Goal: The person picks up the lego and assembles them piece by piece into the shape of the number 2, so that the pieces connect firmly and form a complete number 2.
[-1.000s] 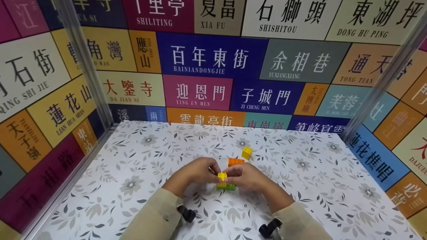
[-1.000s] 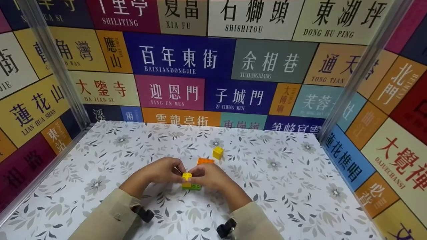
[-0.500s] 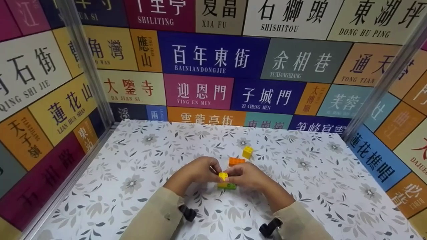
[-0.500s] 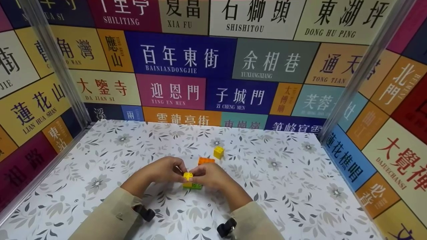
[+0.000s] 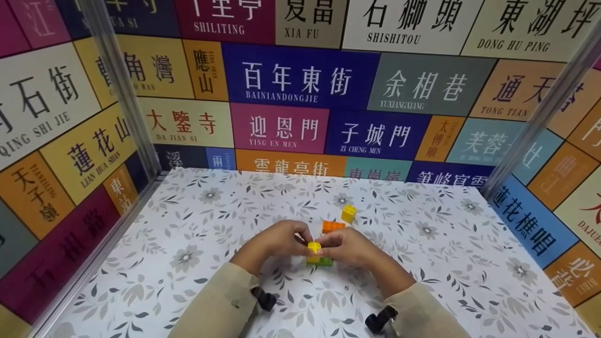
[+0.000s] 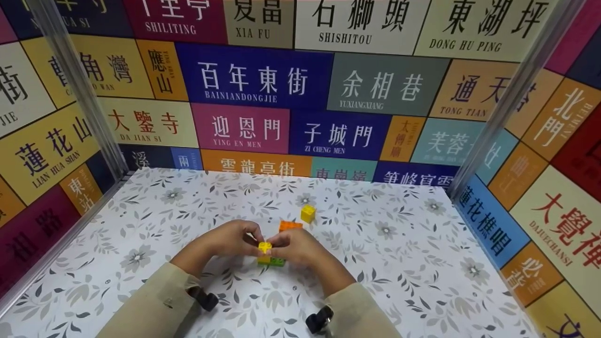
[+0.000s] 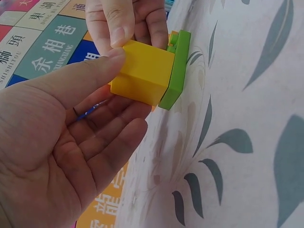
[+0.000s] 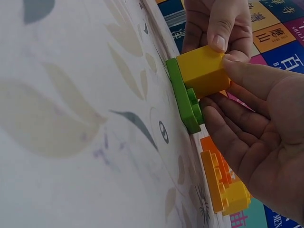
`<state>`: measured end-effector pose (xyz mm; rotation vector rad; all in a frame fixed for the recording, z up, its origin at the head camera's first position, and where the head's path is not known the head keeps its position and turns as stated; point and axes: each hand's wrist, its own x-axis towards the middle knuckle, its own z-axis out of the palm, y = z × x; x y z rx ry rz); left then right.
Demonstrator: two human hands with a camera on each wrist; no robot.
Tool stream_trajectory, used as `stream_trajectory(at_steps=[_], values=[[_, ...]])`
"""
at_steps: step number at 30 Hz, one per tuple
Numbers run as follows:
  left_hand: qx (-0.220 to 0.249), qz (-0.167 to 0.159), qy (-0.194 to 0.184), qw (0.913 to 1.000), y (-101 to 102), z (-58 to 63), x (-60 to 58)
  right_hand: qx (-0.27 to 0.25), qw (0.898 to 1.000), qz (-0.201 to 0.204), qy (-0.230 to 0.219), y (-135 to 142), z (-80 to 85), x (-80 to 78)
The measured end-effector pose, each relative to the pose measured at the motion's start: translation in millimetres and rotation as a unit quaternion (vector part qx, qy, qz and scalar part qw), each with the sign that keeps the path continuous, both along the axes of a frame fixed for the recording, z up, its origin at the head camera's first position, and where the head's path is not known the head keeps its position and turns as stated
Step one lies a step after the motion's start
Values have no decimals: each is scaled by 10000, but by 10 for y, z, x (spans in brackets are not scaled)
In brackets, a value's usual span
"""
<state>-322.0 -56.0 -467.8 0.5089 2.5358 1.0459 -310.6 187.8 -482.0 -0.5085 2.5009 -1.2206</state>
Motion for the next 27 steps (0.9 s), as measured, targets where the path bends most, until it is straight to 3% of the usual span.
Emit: stream_trajectory(at_steps=[14,17,22,27], values=[[45,47,-189,9998,-9,-27,-5,-76,9998,123,168,35,20,-14],[48,49,-256,9996,9,-4,5,-157,9991,-280,260,119,87,-70],[54,144,-397,9991,23,24,13,-133,9896,-1373,403,312,160,-240],[26,214,-533,9983,10,29,1,35,9868,-1593,293,403,120,-383]])
